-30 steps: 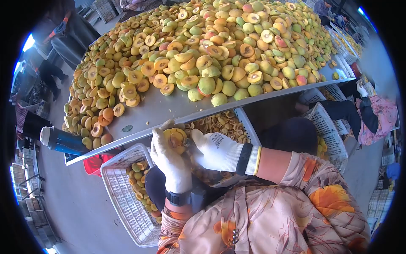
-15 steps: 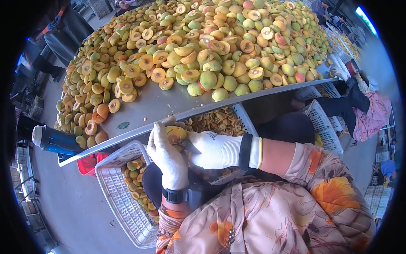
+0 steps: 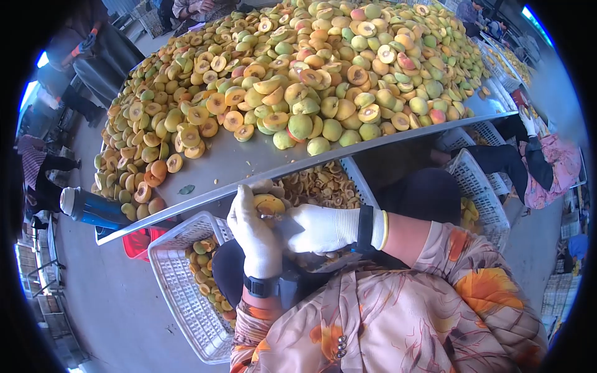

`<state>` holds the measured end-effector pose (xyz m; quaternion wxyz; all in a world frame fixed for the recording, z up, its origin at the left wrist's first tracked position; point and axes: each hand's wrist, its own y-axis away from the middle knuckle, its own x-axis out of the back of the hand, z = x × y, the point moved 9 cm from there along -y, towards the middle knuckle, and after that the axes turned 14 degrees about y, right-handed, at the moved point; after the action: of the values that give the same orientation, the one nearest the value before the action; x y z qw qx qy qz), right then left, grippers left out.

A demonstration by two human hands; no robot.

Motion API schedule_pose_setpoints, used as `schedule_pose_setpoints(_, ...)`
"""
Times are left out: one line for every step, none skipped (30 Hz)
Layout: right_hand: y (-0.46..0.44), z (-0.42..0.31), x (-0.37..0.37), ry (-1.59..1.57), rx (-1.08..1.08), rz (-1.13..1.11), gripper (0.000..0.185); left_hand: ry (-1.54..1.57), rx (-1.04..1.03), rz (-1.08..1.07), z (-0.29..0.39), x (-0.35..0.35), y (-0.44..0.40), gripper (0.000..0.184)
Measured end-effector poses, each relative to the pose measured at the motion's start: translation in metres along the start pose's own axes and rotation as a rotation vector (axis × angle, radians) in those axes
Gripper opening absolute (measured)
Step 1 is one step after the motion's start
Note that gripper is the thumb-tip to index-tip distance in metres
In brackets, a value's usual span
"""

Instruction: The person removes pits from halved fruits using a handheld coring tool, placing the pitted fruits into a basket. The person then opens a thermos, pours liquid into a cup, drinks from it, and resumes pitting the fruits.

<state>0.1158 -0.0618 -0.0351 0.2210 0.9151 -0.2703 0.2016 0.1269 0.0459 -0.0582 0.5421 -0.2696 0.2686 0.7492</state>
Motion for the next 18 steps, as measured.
schedule_pose_setpoints(0.0,0.003,0.0,0.074,0.169,0.107,0.02,-0.106,-0.045,-0.006,0.001,-0.002,0.002,0.036)
schedule_pose_setpoints(0.006,0.001,0.003,0.147,0.339,0.219,0.02,-0.215,-0.091,-0.014,0.002,-0.006,0.005,0.036)
schedule_pose_setpoints(0.01,0.003,0.004,0.155,0.368,0.237,0.021,-0.274,-0.183,-0.058,0.006,-0.014,0.009,0.037)
schedule_pose_setpoints(0.015,0.005,0.007,0.165,0.396,0.259,0.022,-0.282,-0.194,-0.074,0.006,-0.019,0.012,0.036)
schedule_pose_setpoints(0.021,0.006,0.01,0.175,0.422,0.283,0.023,-0.29,-0.202,-0.091,0.006,-0.025,0.015,0.036)
schedule_pose_setpoints(0.021,0.018,0.006,0.131,0.324,0.18,0.024,-0.298,-0.209,-0.11,0.007,-0.032,0.018,0.036)
schedule_pose_setpoints(0.023,0.029,0.002,0.088,0.228,0.075,0.025,-0.268,-0.14,-0.096,0.002,-0.033,0.018,0.037)
schedule_pose_setpoints(0.028,0.037,0.0,0.017,0.143,-0.005,0.026,-0.189,-0.079,-0.095,-0.003,-0.039,0.02,0.037)
schedule_pose_setpoints(0.034,0.043,-0.001,-0.049,0.052,-0.079,0.026,-0.109,-0.016,-0.092,-0.007,-0.048,0.024,0.038)
schedule_pose_setpoints(0.047,0.037,0.001,-0.145,-0.028,-0.129,0.026,-0.031,0.048,-0.087,-0.011,-0.055,0.028,0.039)
schedule_pose_setpoints(0.058,0.034,0.001,-0.242,-0.109,-0.182,0.026,-0.045,0.041,-0.114,-0.011,-0.063,0.03,0.039)
schedule_pose_setpoints(0.065,0.03,0.003,-0.28,-0.104,-0.198,0.026,-0.061,0.037,-0.141,-0.011,-0.068,0.032,0.04)
schedule_pose_setpoints(0.071,0.027,0.006,-0.318,-0.098,-0.212,0.027,-0.078,0.033,-0.171,-0.011,-0.075,0.033,0.04)
schedule_pose_setpoints(0.077,0.023,0.008,-0.355,-0.091,-0.225,0.027,-0.196,-0.043,-0.239,-0.004,-0.085,0.034,0.04)
schedule_pose_setpoints(0.082,0.019,0.014,-0.319,-0.071,-0.185,0.027,-0.312,-0.122,-0.305,0.005,-0.095,0.035,0.04)
schedule_pose_setpoints(0.086,0.014,0.019,-0.284,-0.051,-0.145,0.028,-0.428,-0.203,-0.37,0.011,-0.106,0.038,0.04)
schedule_pose_setpoints(0.089,0.01,0.025,-0.246,-0.03,-0.104,0.028,-0.471,-0.236,-0.378,0.012,-0.11,0.039,0.041)
schedule_pose_setpoints(0.094,0.007,0.025,-0.275,-0.023,-0.127,0.028,-0.515,-0.269,-0.385,0.013,-0.113,0.04,0.042)
